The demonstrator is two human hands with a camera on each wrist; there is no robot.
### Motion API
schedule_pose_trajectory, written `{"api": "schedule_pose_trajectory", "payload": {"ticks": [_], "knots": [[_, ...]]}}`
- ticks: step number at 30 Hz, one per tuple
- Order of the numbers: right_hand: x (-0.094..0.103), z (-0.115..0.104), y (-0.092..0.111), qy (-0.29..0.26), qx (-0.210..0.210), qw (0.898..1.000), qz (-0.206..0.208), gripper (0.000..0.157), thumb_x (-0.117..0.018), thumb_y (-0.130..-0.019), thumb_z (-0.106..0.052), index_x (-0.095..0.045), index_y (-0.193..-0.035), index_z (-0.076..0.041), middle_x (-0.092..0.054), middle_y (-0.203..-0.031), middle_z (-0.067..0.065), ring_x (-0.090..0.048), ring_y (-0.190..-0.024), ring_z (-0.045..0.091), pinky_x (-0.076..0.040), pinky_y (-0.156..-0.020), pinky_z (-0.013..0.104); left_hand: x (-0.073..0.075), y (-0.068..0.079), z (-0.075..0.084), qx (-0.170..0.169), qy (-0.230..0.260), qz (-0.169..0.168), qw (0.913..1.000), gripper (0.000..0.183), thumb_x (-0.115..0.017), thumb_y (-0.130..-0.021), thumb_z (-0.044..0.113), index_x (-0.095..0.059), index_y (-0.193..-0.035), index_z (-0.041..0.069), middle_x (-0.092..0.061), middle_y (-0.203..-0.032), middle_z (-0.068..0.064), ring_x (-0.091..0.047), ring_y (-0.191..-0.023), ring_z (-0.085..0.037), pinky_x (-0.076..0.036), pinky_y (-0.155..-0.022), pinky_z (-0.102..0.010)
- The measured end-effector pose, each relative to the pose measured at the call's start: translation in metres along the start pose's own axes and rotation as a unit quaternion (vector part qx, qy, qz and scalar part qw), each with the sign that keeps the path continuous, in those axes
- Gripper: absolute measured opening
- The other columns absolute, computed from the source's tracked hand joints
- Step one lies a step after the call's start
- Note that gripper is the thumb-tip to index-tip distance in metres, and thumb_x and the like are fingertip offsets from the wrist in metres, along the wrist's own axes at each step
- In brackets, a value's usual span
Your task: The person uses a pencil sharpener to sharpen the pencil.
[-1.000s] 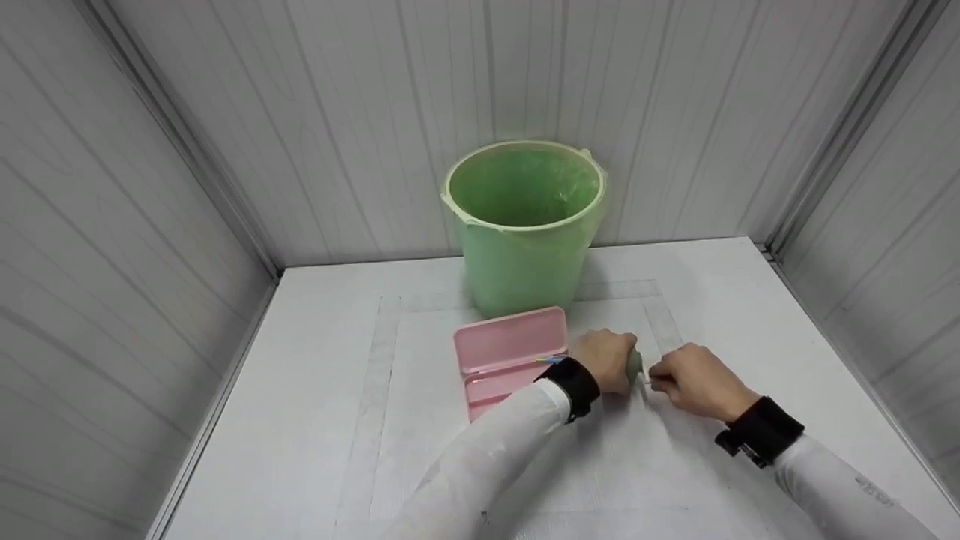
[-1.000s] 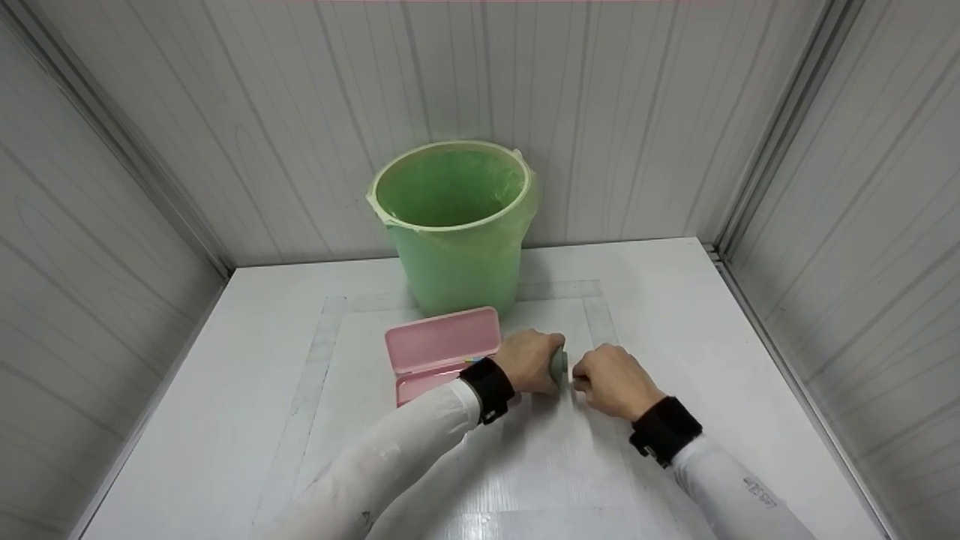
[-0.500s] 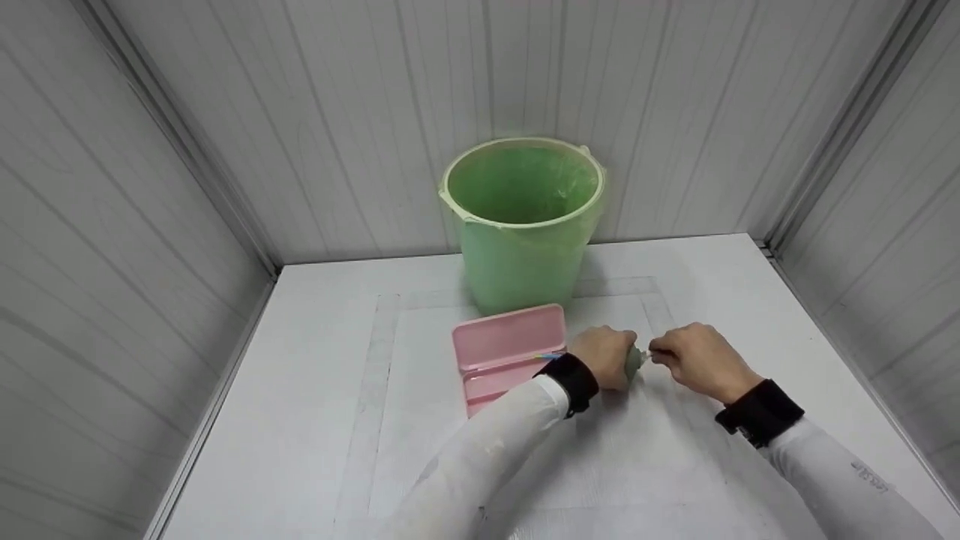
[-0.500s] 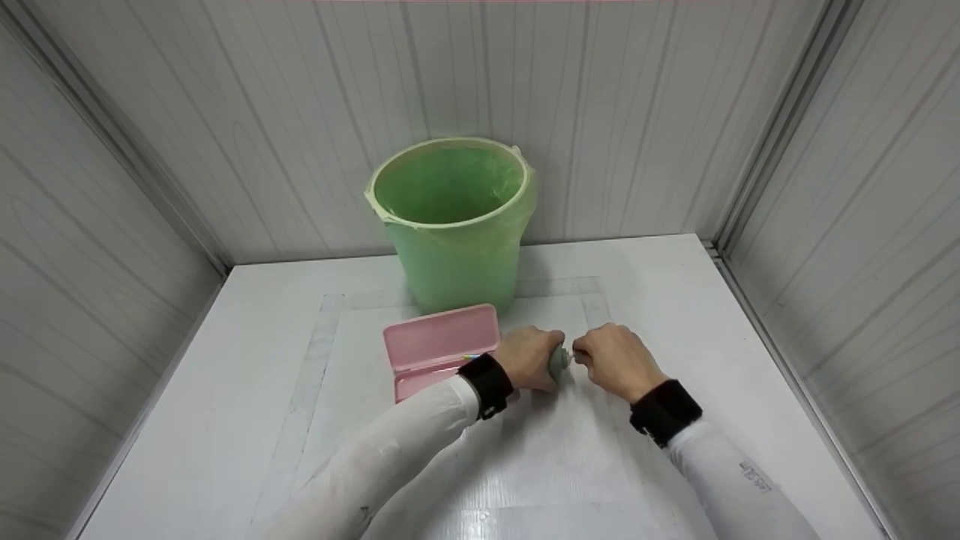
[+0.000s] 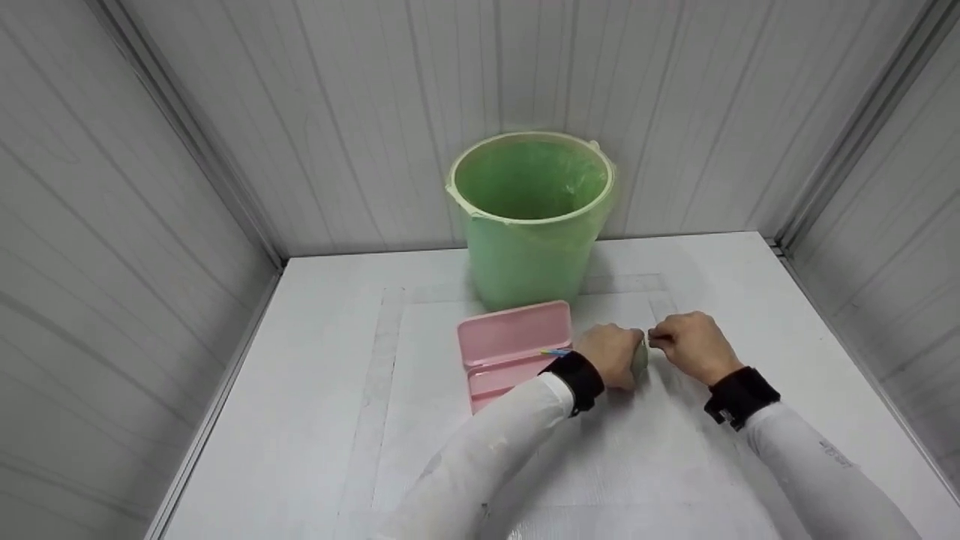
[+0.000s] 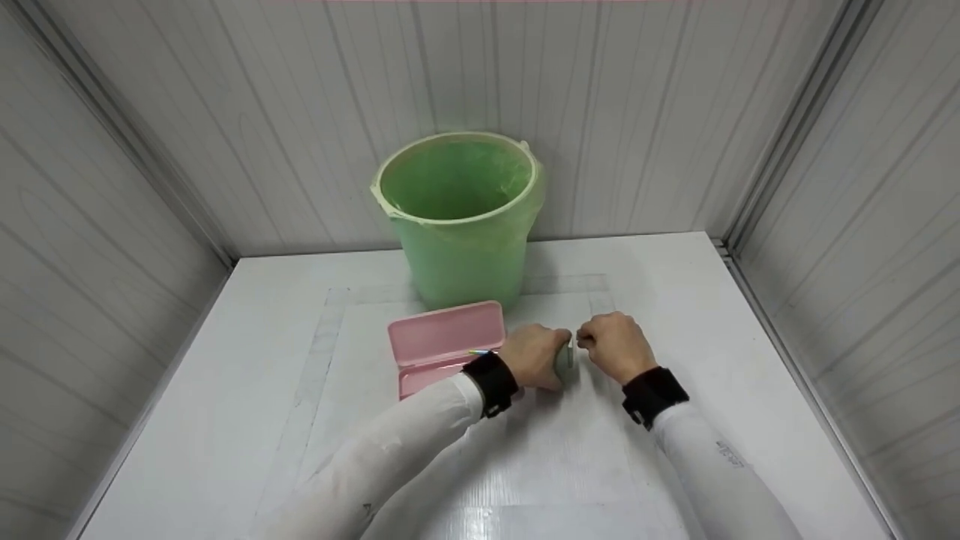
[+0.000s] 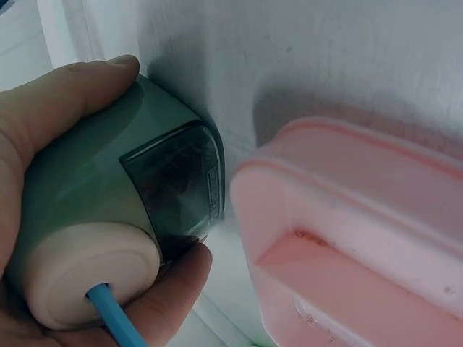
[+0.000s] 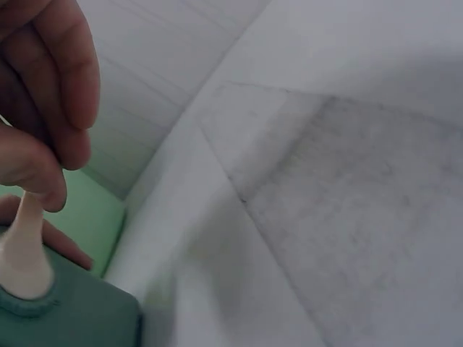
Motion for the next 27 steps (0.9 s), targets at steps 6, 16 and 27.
{"api": "schedule_pose_trajectory", "payload": {"ticks": [6,16,27], "knots": [[-0.024,0.006,0.017,-0.009,-0.048,0.996,-0.077,0.012,-0.088,-0.084,0.004,-0.087,-0.087,-0.008,-0.084,-0.084,0.006,-0.079,-0.077,0.026,-0.064,-0.072,0.043,-0.003,-0.001,0.001,-0.001,0.000,-0.005,1.0000,0.041,-0.093,-0.079,0.034,-0.072,-0.112,0.025,-0.077,-0.092,0.008,-0.067,-0.076,-0.012,-0.050,-0.061,-0.029],[-0.029,-0.007,0.025,-0.010,-0.034,0.989,-0.144,0.015,-0.084,-0.087,0.004,-0.089,-0.084,-0.010,-0.080,-0.076,0.001,-0.064,-0.068,0.008,-0.057,-0.065,0.033,-0.004,-0.003,-0.002,0.012,0.012,-0.008,0.9998,0.042,-0.096,-0.078,0.034,-0.072,-0.111,0.025,-0.075,-0.092,0.008,-0.067,-0.076,-0.013,-0.050,-0.061,-0.029],[-0.023,-0.026,0.033,0.018,0.003,0.988,-0.156,0.019,-0.084,-0.082,0.003,-0.082,-0.071,-0.013,-0.074,-0.068,-0.005,-0.056,-0.063,0.004,-0.052,-0.060,0.031,-0.004,-0.004,0.000,0.009,-0.013,0.004,0.9999,0.035,-0.091,-0.082,0.038,-0.073,-0.109,0.024,-0.078,-0.092,0.007,-0.067,-0.074,-0.012,-0.057,-0.066,-0.030]]}}
Point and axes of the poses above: each hand's wrist, its own y-axis away from the middle knuckle, its own x-axis out of the back of the hand, z = x × y, the point moved 8 cm from there along -y, towards the middle knuckle
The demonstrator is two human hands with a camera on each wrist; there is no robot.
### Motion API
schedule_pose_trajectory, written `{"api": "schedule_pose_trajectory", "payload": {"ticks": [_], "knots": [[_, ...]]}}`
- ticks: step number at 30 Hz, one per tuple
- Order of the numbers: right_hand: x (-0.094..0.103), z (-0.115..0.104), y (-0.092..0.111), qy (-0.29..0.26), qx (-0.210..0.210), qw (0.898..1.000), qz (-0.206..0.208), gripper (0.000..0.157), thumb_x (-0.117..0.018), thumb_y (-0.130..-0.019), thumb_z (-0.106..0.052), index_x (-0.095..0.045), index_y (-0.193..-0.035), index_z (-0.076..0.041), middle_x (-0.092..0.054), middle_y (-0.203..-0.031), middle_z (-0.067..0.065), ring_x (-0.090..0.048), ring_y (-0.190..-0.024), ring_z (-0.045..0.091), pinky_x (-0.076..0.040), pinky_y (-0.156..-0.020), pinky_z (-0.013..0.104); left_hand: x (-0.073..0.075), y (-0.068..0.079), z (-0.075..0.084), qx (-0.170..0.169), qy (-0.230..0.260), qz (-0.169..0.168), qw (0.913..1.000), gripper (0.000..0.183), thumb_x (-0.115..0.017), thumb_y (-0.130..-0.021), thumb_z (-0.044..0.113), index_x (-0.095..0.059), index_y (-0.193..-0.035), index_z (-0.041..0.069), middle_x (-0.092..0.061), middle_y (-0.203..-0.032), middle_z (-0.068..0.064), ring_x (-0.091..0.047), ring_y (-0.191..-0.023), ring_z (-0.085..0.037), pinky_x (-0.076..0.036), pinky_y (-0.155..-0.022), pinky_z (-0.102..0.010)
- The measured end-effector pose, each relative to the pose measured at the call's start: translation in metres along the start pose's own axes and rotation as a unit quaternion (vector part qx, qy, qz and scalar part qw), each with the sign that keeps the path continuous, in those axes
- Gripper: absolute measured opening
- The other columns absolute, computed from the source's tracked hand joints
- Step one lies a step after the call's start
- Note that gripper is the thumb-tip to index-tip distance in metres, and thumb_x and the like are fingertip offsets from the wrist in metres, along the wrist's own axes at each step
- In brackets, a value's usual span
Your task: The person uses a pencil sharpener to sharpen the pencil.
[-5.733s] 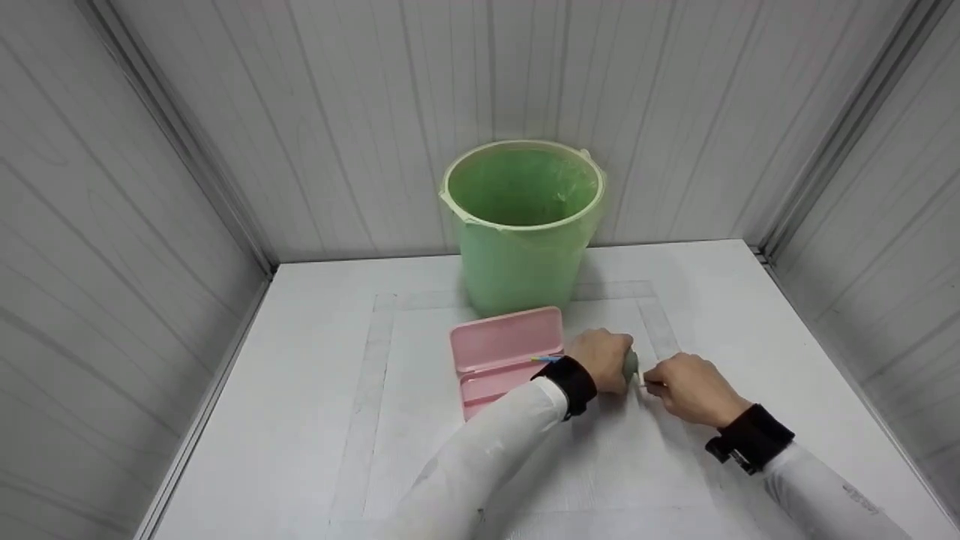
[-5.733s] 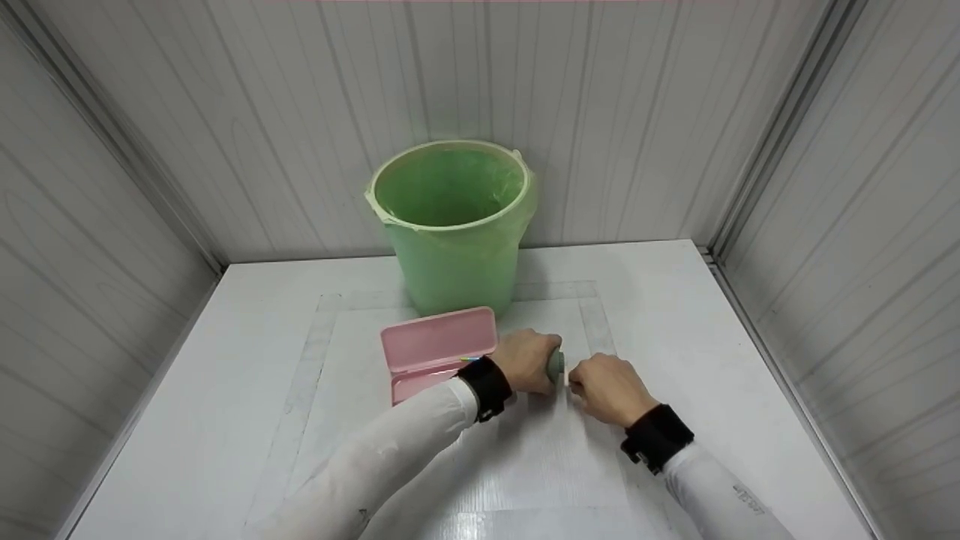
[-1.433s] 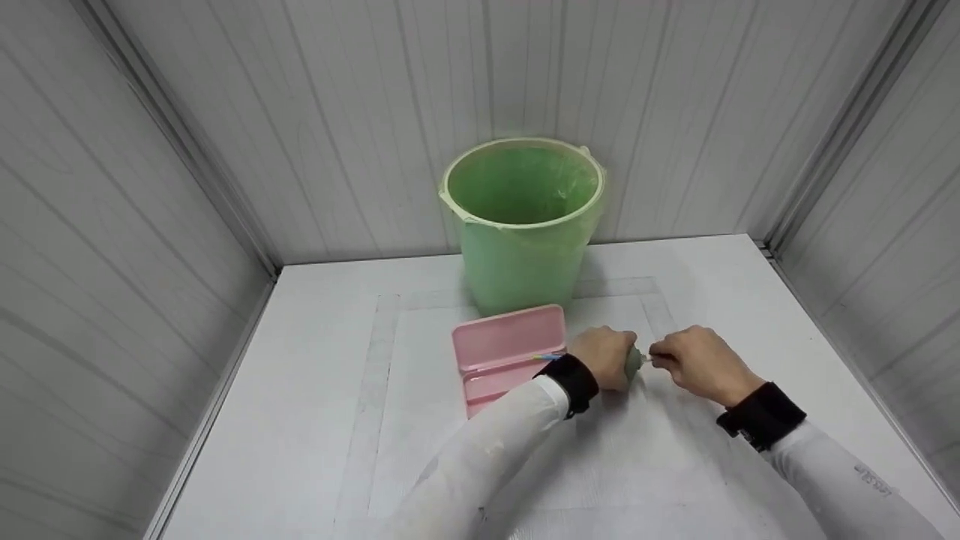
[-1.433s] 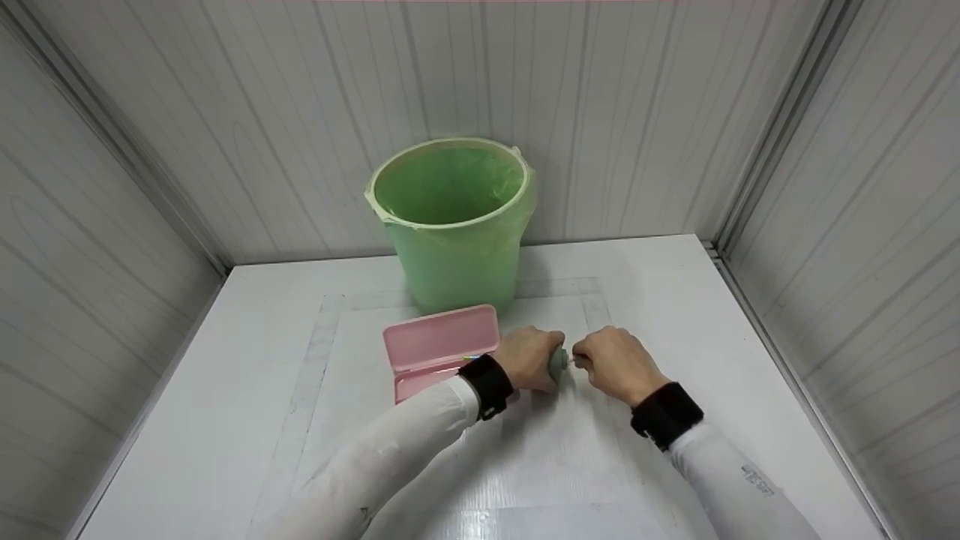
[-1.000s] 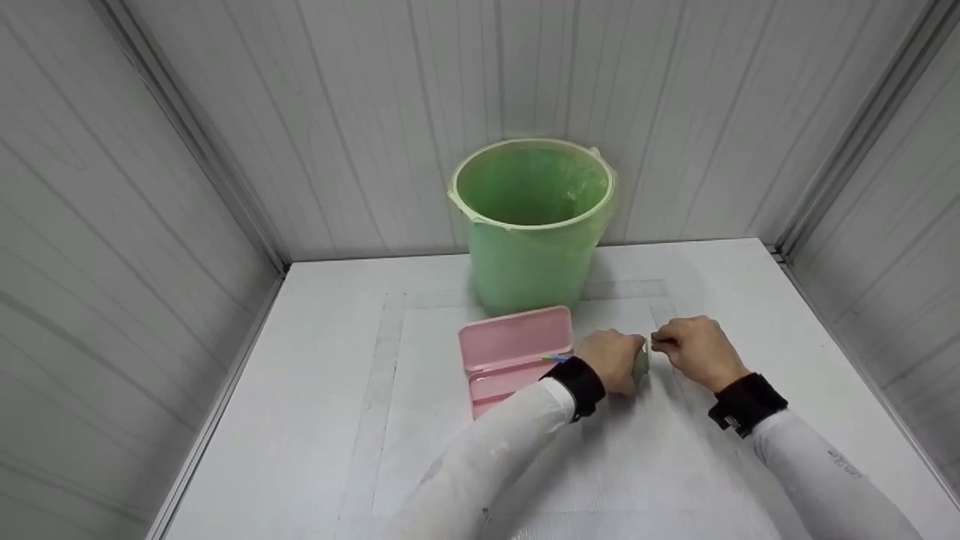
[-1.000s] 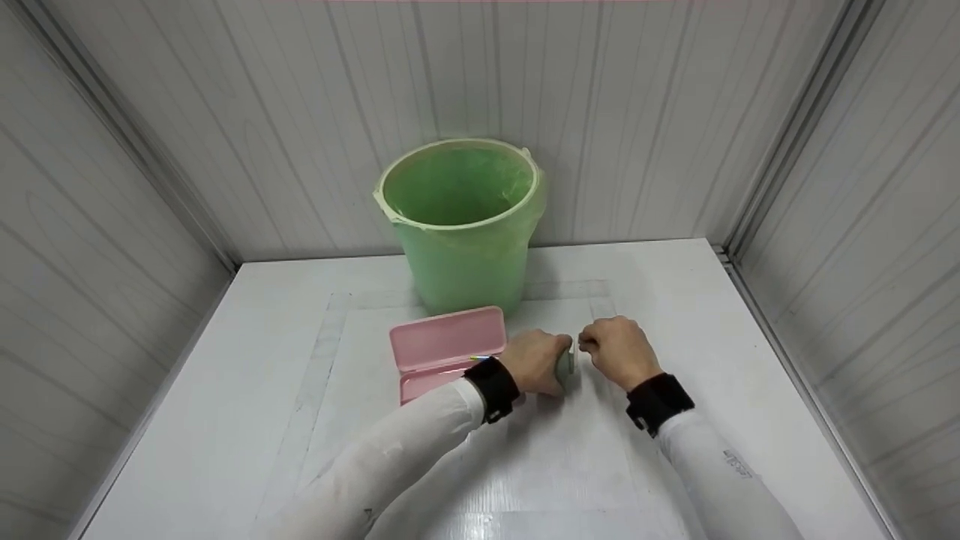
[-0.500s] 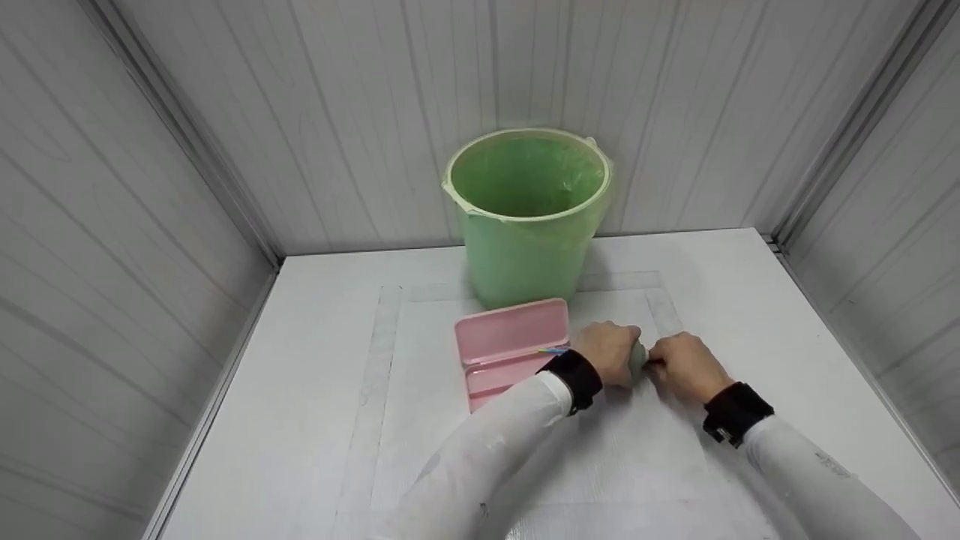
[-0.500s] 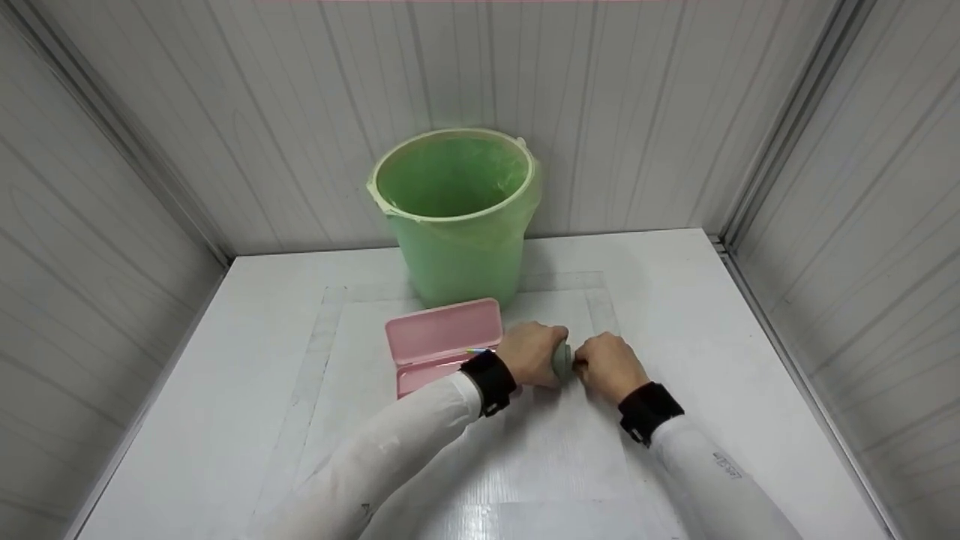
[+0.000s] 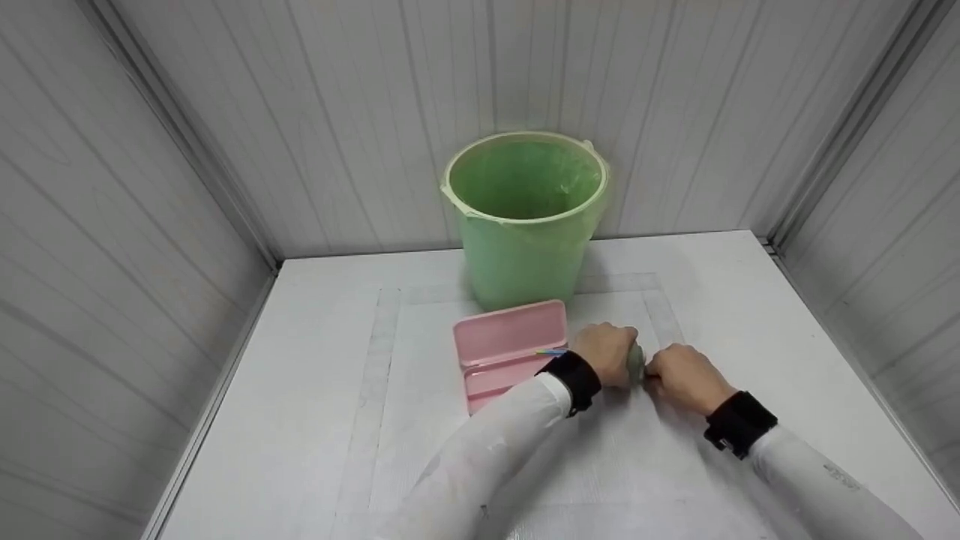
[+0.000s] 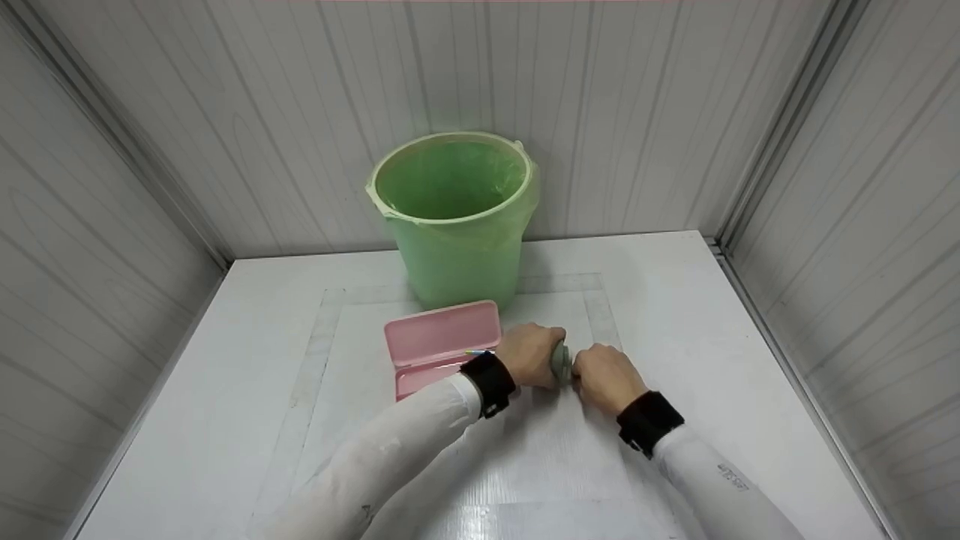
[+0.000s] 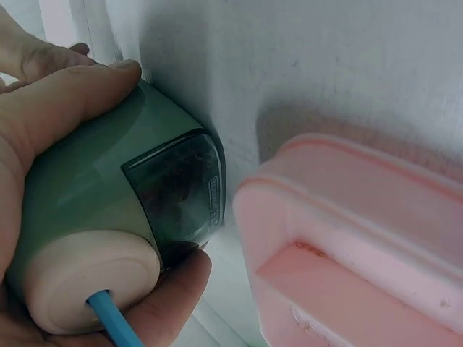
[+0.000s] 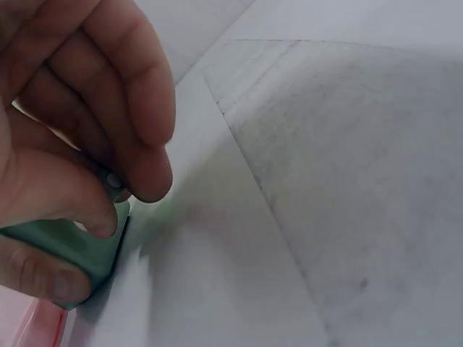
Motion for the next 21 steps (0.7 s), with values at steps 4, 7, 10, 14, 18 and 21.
{"api": "schedule_pose_trajectory", "payload": {"ticks": [4,7,10,14,18,21], "knots": [[0.001,-0.004,0.005,0.005,-0.001,1.000,0.001,0.025,-0.083,-0.080,0.004,-0.075,-0.066,-0.016,-0.064,-0.062,-0.010,-0.045,-0.060,0.002,-0.044,-0.056,0.026,0.000,0.001,0.000,0.004,0.003,-0.001,1.0000,0.035,-0.091,-0.081,0.035,-0.073,-0.109,0.024,-0.079,-0.093,0.008,-0.070,-0.077,-0.011,-0.057,-0.065,-0.030],[0.004,-0.008,0.009,0.014,0.007,1.000,0.002,0.034,-0.081,-0.082,0.003,-0.065,-0.062,-0.019,-0.051,-0.059,-0.013,-0.037,-0.060,0.002,-0.037,-0.055,0.023,-0.001,0.001,0.000,0.010,0.009,-0.004,0.9999,0.035,-0.091,-0.080,0.034,-0.074,-0.109,0.026,-0.079,-0.094,0.008,-0.072,-0.079,-0.012,-0.057,-0.065,-0.031],[0.010,-0.014,0.013,0.033,0.019,0.999,0.007,0.042,-0.083,-0.087,0.000,-0.058,-0.062,-0.021,-0.045,-0.060,-0.013,-0.036,-0.060,0.002,-0.036,-0.056,0.023,-0.003,0.000,0.000,0.015,0.011,-0.012,0.9998,0.034,-0.091,-0.080,0.034,-0.073,-0.108,0.026,-0.079,-0.094,0.008,-0.073,-0.079,-0.013,-0.056,-0.064,-0.032],[0.028,-0.020,0.014,0.052,0.026,0.998,0.030,0.030,-0.087,-0.091,-0.006,-0.070,-0.070,-0.018,-0.059,-0.063,-0.009,-0.051,-0.059,0.005,-0.044,-0.055,0.028,-0.002,-0.001,-0.002,0.017,0.014,-0.014,0.9997,0.034,-0.093,-0.080,0.034,-0.072,-0.106,0.027,-0.076,-0.091,0.009,-0.070,-0.076,-0.013,-0.054,-0.062,-0.031],[0.052,-0.021,0.006,0.067,0.023,0.996,0.059,0.013,-0.089,-0.090,-0.007,-0.082,-0.083,-0.016,-0.073,-0.071,-0.001,-0.066,-0.062,0.017,-0.052,-0.054,0.036,0.001,-0.003,-0.002,0.014,0.021,-0.009,0.9996,0.033,-0.093,-0.080,0.032,-0.073,-0.106,0.027,-0.075,-0.090,0.010,-0.067,-0.074,-0.012,-0.050,-0.061,-0.030],[0.061,-0.018,-0.002,0.079,0.011,0.995,0.067,0.011,-0.088,-0.090,-0.007,-0.083,-0.084,-0.015,-0.075,-0.071,0.001,-0.069,-0.062,0.023,-0.054,-0.053,0.042,0.000,-0.005,0.000,0.008,0.024,-0.008,0.9996,0.032,-0.093,-0.080,0.032,-0.073,-0.105,0.027,-0.074,-0.088,0.010,-0.065,-0.073,-0.012,-0.048,-0.060,-0.030]]}}
Point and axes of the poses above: each hand's wrist, its own y-axis away from the middle knuckle, its own x-axis out of the back of the hand, z = x × y, the point moved 8 cm from there along -y, towards the middle knuckle
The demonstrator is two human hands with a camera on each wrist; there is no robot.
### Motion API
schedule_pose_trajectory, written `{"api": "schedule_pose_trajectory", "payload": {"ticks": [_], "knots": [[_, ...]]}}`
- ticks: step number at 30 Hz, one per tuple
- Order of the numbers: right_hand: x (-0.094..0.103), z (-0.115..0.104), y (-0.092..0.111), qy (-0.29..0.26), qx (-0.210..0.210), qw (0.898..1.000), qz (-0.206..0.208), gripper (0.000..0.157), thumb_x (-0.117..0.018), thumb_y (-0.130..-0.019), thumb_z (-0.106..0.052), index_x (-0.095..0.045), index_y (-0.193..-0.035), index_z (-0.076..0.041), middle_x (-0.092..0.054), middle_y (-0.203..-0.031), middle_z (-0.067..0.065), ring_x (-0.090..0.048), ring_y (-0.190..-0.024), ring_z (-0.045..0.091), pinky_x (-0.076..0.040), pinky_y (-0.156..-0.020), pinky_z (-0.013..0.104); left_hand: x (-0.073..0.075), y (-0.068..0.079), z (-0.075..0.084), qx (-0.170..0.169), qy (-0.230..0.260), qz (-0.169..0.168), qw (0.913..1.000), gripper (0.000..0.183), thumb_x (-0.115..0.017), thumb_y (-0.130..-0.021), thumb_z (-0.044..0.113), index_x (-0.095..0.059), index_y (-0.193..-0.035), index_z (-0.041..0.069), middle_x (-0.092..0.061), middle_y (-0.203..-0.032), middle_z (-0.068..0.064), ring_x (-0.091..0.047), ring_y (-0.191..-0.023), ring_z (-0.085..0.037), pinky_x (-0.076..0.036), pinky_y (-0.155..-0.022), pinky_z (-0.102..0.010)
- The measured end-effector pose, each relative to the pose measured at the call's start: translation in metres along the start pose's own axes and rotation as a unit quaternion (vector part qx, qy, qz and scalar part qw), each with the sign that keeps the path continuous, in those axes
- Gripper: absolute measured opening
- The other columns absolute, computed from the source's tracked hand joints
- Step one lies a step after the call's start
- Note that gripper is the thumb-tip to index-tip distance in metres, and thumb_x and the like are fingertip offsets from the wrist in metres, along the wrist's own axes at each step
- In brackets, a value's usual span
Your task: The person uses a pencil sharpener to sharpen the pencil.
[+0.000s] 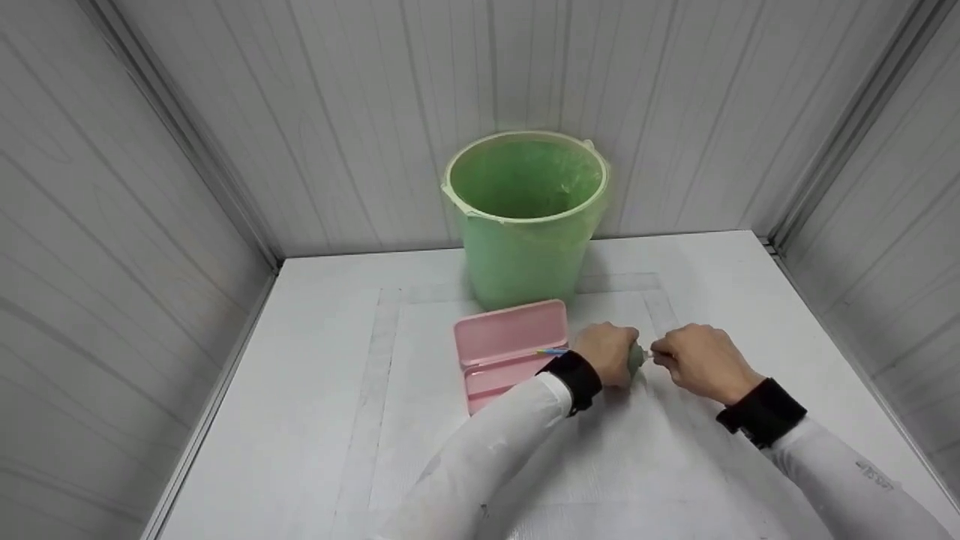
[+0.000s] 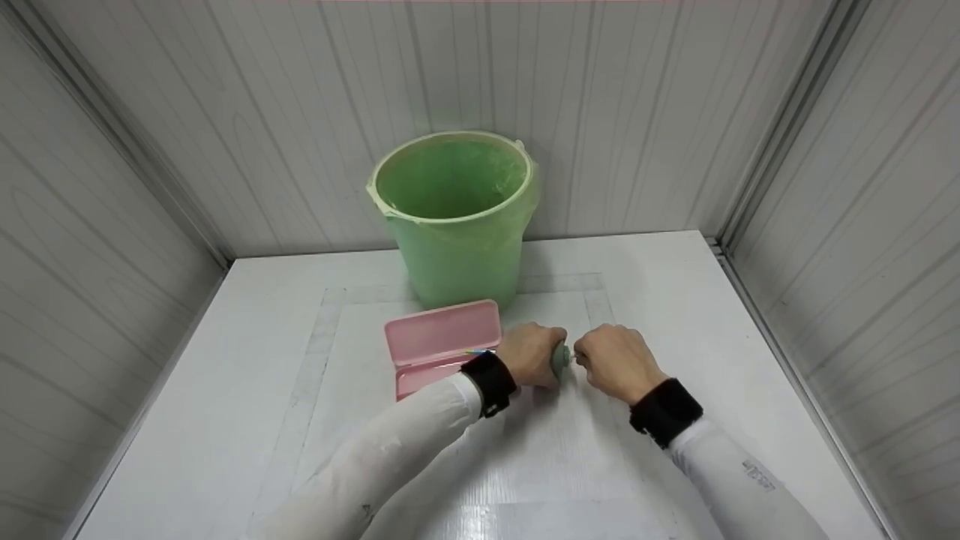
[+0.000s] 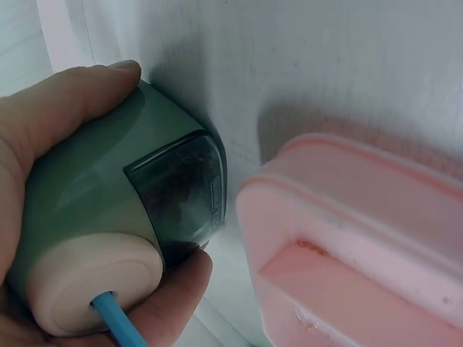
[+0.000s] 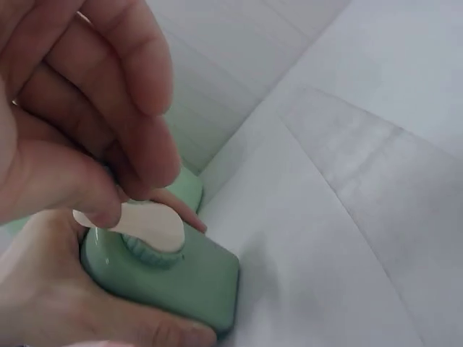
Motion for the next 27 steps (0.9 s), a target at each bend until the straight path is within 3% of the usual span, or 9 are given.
{"api": "schedule_pose_trajectory", "payload": {"ticks": [5,9,12,16,20,27], "knots": [[-0.003,0.013,-0.014,0.008,-0.033,0.999,0.007,0.005,-0.088,-0.090,-0.007,-0.089,-0.092,-0.012,-0.080,-0.078,0.007,-0.075,-0.068,0.032,-0.058,-0.056,0.050,0.002,0.004,0.002,-0.005,-0.012,0.011,0.9999,0.035,-0.095,-0.078,0.034,-0.073,-0.104,0.026,-0.076,-0.088,0.011,-0.066,-0.073,-0.011,-0.050,-0.061,-0.030],[-0.018,0.022,-0.021,-0.001,-0.054,0.998,-0.013,0.006,-0.086,-0.093,-0.009,-0.090,-0.097,-0.011,-0.084,-0.084,0.011,-0.077,-0.072,0.035,-0.060,-0.059,0.052,0.003,0.011,0.001,-0.001,-0.023,0.017,0.9996,0.038,-0.095,-0.076,0.037,-0.075,-0.107,0.027,-0.079,-0.091,0.010,-0.073,-0.078,-0.013,-0.057,-0.065,-0.031],[-0.034,0.028,-0.023,-0.007,-0.064,0.997,-0.046,0.014,-0.082,-0.095,-0.006,-0.083,-0.081,-0.007,-0.075,-0.072,0.007,-0.066,-0.062,0.025,-0.054,-0.054,0.044,0.001,0.010,0.002,-0.002,-0.028,0.014,0.9995,0.039,-0.095,-0.076,0.037,-0.075,-0.109,0.027,-0.080,-0.091,0.009,-0.075,-0.079,-0.013,-0.057,-0.064,-0.031],[-0.059,0.032,-0.018,-0.034,-0.076,0.990,-0.114,0.032,-0.077,-0.088,0.005,-0.064,-0.062,-0.009,-0.052,-0.062,-0.003,-0.042,-0.059,0.015,-0.040,-0.053,0.031,0.000,0.007,0.008,-0.014,-0.032,0.009,0.9994,0.035,-0.092,-0.079,0.035,-0.073,-0.107,0.025,-0.078,-0.090,0.008,-0.071,-0.075,-0.012,-0.055,-0.060,-0.030],[-0.070,0.033,-0.008,-0.069,-0.087,0.985,-0.134,0.033,-0.075,-0.080,0.008,-0.058,-0.059,-0.010,-0.048,-0.061,-0.005,-0.039,-0.059,0.013,-0.038,-0.054,0.029,0.001,0.005,0.012,-0.019,-0.031,0.016,0.9992,0.032,-0.091,-0.079,0.035,-0.073,-0.104,0.025,-0.078,-0.089,0.008,-0.068,-0.073,-0.012,-0.054,-0.060,-0.030],[-0.073,0.026,0.007,-0.106,-0.074,0.985,-0.116,0.026,-0.078,-0.093,-0.001,-0.076,-0.068,-0.008,-0.066,-0.063,-0.003,-0.047,-0.058,0.008,-0.046,-0.056,0.030,-0.001,0.011,0.011,-0.011,-0.020,0.018,0.9996,0.039,-0.092,-0.077,0.036,-0.072,-0.107,0.023,-0.078,-0.092,0.005,-0.073,-0.078,-0.015,-0.057,-0.061,-0.032]]}}
Point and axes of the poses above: each hand's wrist, its own y-axis away from the middle knuckle, its own x-axis out of the back of the hand, z = x × y, the point moved 8 cm from there along -y, towards the middle knuckle
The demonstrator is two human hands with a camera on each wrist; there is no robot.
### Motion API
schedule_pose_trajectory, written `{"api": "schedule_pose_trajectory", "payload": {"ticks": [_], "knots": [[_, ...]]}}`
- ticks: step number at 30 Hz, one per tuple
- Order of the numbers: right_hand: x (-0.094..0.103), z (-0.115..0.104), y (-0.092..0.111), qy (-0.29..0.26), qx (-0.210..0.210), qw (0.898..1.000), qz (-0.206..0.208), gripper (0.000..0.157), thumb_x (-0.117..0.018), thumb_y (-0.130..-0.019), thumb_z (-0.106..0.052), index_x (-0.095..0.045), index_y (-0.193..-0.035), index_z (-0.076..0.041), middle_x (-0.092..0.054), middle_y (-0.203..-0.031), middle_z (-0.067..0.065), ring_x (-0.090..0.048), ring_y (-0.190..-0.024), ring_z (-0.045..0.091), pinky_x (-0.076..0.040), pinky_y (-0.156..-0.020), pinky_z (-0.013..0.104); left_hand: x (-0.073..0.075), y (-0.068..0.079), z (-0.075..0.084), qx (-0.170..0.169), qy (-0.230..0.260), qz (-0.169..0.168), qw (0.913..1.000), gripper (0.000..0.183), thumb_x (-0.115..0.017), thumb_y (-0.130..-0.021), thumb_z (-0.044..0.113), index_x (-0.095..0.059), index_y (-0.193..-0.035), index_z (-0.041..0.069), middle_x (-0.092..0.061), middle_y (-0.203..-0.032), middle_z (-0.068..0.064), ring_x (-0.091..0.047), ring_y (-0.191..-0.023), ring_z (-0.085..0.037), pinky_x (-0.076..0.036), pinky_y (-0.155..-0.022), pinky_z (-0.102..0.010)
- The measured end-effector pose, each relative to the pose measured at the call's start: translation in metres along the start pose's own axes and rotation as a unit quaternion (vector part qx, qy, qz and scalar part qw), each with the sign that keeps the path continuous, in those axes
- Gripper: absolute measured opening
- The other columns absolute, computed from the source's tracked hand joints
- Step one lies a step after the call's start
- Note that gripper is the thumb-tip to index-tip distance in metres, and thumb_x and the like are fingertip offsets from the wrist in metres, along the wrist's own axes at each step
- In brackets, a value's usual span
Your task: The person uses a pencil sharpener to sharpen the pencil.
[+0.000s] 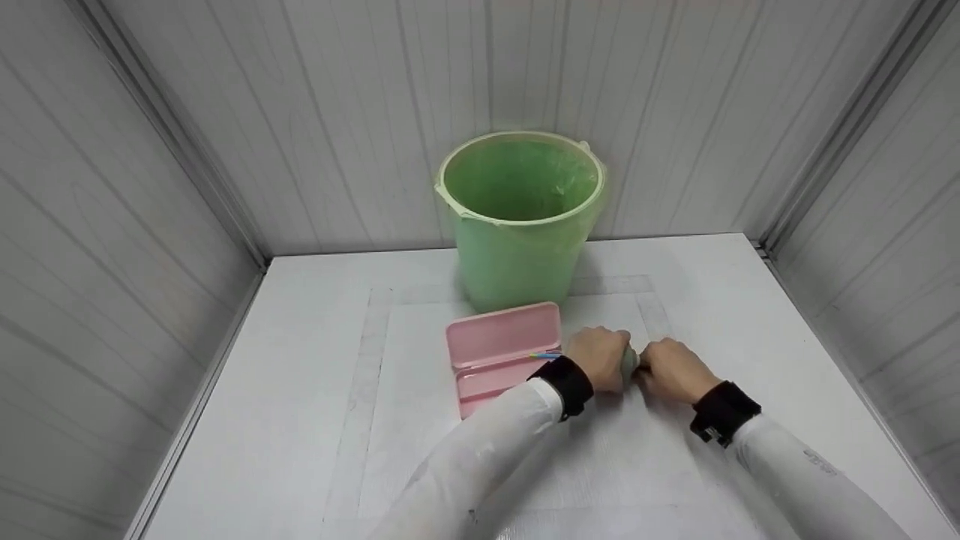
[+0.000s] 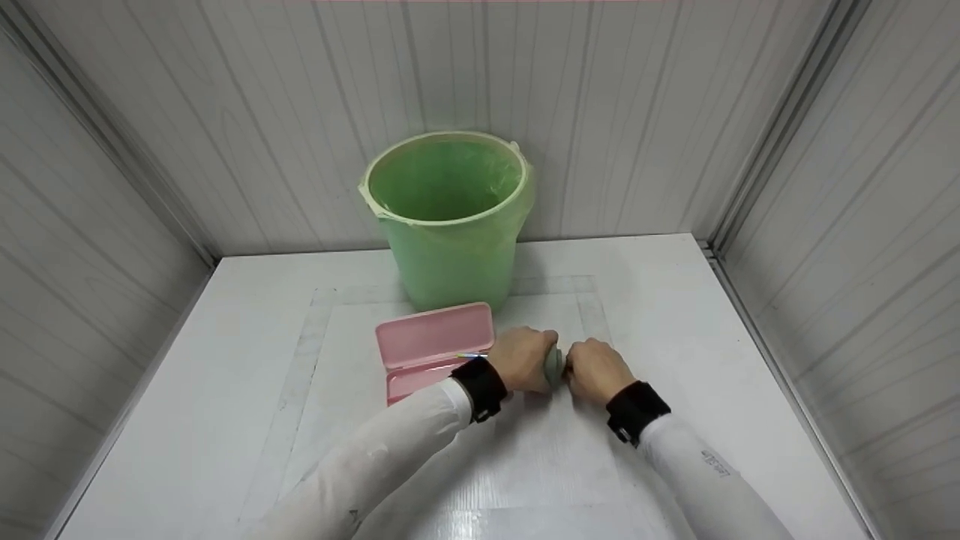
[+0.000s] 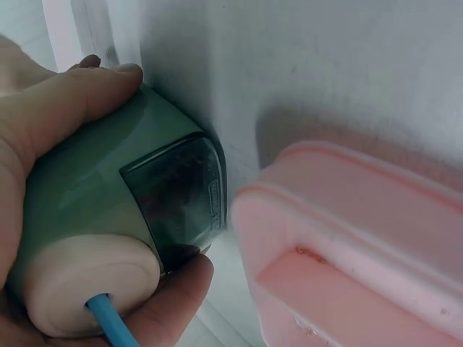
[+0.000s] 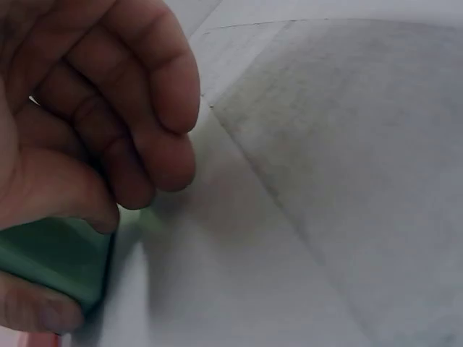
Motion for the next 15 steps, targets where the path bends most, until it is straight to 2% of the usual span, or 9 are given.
{"api": "schedule_pose_trajectory", "payload": {"ticks": [2,4,7,9,11,12,13,15], "knots": [[-0.001,0.000,0.001,0.003,0.005,1.000,0.001,0.022,-0.076,-0.094,-0.001,-0.079,-0.073,-0.007,-0.070,-0.066,-0.001,-0.049,-0.060,0.008,-0.049,-0.058,0.032,0.001,0.002,0.000,-0.003,0.001,0.004,1.0000,0.043,-0.092,-0.078,0.037,-0.071,-0.112,0.021,-0.079,-0.097,0.003,-0.077,-0.084,-0.016,-0.061,-0.066,-0.033],[-0.001,0.000,0.002,0.001,0.006,1.000,0.000,0.019,-0.076,-0.094,-0.001,-0.080,-0.076,-0.006,-0.071,-0.068,0.000,-0.051,-0.061,0.008,-0.050,-0.059,0.033,0.003,0.005,0.001,-0.011,0.012,0.008,0.9998,0.056,-0.095,-0.078,0.041,-0.068,-0.122,0.019,-0.080,-0.105,0.001,-0.080,-0.093,-0.017,-0.064,-0.074,-0.032],[0.000,0.000,0.002,-0.008,-0.001,1.000,-0.015,0.024,-0.077,-0.093,-0.003,-0.075,-0.070,-0.008,-0.066,-0.064,-0.002,-0.048,-0.058,0.008,-0.046,-0.056,0.030,0.009,0.013,0.003,-0.028,0.044,0.010,0.9986,0.085,-0.100,-0.078,0.052,-0.061,-0.143,0.014,-0.078,-0.122,-0.004,-0.079,-0.108,-0.020,-0.065,-0.089,-0.029],[0.002,-0.001,0.002,-0.010,-0.008,0.999,-0.036,0.025,-0.078,-0.092,-0.006,-0.071,-0.068,-0.010,-0.061,-0.062,-0.004,-0.046,-0.057,0.008,-0.042,-0.054,0.028,0.018,0.020,0.002,-0.042,0.069,0.014,0.9966,0.096,-0.101,-0.077,0.055,-0.058,-0.152,0.013,-0.076,-0.130,-0.006,-0.077,-0.115,-0.021,-0.063,-0.096,-0.028],[0.005,-0.002,0.002,-0.004,-0.022,0.998,-0.063,0.020,-0.081,-0.090,-0.012,-0.071,-0.072,-0.010,-0.062,-0.064,-0.004,-0.050,-0.058,0.010,-0.042,-0.054,0.029,0.030,0.027,-0.003,-0.053,0.091,0.019,0.9942,0.091,-0.099,-0.081,0.053,-0.060,-0.153,0.012,-0.075,-0.134,-0.007,-0.075,-0.118,-0.022,-0.062,-0.099,-0.029],[0.008,-0.003,0.002,0.003,-0.028,0.997,-0.076,0.015,-0.083,-0.090,-0.016,-0.075,-0.079,-0.008,-0.066,-0.068,-0.002,-0.055,-0.060,0.012,-0.046,-0.056,0.031,0.037,0.030,-0.006,-0.059,0.097,0.024,0.9932,0.083,-0.097,-0.085,0.050,-0.063,-0.150,0.012,-0.075,-0.133,-0.007,-0.075,-0.117,-0.022,-0.062,-0.098,-0.029],[0.012,-0.005,0.003,0.012,-0.033,0.996,-0.086,0.017,-0.085,-0.089,-0.020,-0.079,-0.088,-0.004,-0.071,-0.074,0.001,-0.061,-0.065,0.016,-0.052,-0.058,0.034,0.043,0.033,-0.011,-0.059,0.105,0.027,0.9924,0.074,-0.095,-0.088,0.045,-0.067,-0.146,0.011,-0.076,-0.132,-0.007,-0.075,-0.116,-0.022,-0.062,-0.097,-0.030],[0.023,-0.009,0.003,0.029,-0.039,0.994,-0.094,0.041,-0.089,-0.088,-0.030,-0.081,-0.112,0.003,-0.081,-0.092,0.011,-0.075,-0.080,0.027,-0.062,-0.070,0.045,0.053,0.038,-0.020,-0.056,0.108,0.033,0.9920,0.056,-0.090,-0.092,0.034,-0.072,-0.139,0.009,-0.079,-0.128,-0.008,-0.078,-0.113,-0.023,-0.064,-0.096,-0.032]]}}
Point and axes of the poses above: each hand's wrist, its own y-axis away from the middle knuckle, its own x-axis out of the back of the hand, z = x × y, the point moved 8 cm from there along -y, towards the middle knuckle
